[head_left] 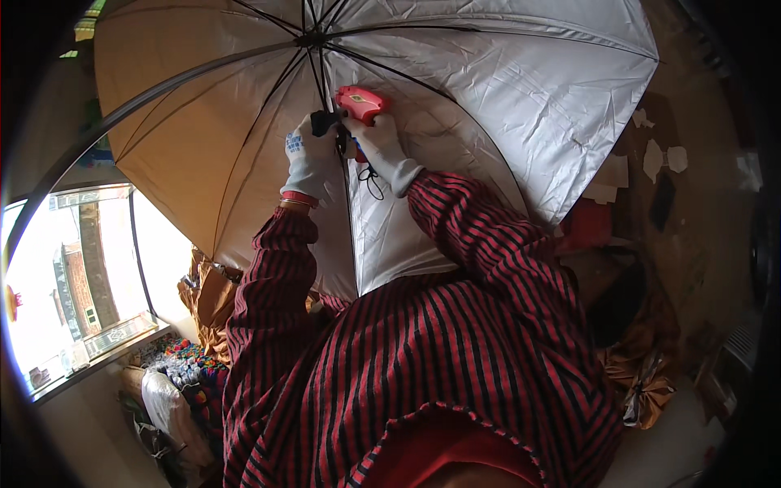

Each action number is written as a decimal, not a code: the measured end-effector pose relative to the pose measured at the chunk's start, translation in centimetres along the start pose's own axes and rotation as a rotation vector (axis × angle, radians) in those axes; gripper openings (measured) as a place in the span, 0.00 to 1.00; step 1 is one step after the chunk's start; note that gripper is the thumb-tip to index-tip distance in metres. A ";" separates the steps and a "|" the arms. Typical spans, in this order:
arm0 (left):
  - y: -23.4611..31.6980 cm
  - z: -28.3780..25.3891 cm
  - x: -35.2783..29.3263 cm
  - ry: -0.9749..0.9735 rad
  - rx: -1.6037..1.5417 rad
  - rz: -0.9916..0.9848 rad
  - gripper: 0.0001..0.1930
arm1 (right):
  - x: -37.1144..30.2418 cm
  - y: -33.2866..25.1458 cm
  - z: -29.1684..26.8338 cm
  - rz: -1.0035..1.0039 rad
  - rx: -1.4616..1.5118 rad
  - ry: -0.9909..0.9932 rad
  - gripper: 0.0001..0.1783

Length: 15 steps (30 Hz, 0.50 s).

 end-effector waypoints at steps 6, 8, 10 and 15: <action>0.8 0.0 -0.3 -0.092 -0.118 -0.260 0.11 | -1.2 0.9 0.4 0.113 0.036 -0.072 0.09; 1.2 -0.4 -0.7 -0.095 -0.195 -0.318 0.10 | -1.1 1.0 0.3 0.157 0.068 -0.104 0.09; 0.4 -0.4 -1.0 -0.094 -0.233 -0.353 0.10 | -1.5 0.8 0.5 0.244 0.133 -0.168 0.09; -1.4 -0.3 -0.8 -0.010 -0.229 -0.258 0.09 | 0.4 3.1 -0.4 0.211 0.270 -0.138 0.17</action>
Point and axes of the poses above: each hand's wrist, its own x-axis towards the middle knuckle, its own z-axis out of the palm, y = z × x, the point moved 7 cm from there along x, towards the middle knuckle, and after that the axes turned 9 degrees about -z, right-handed, at the moved point
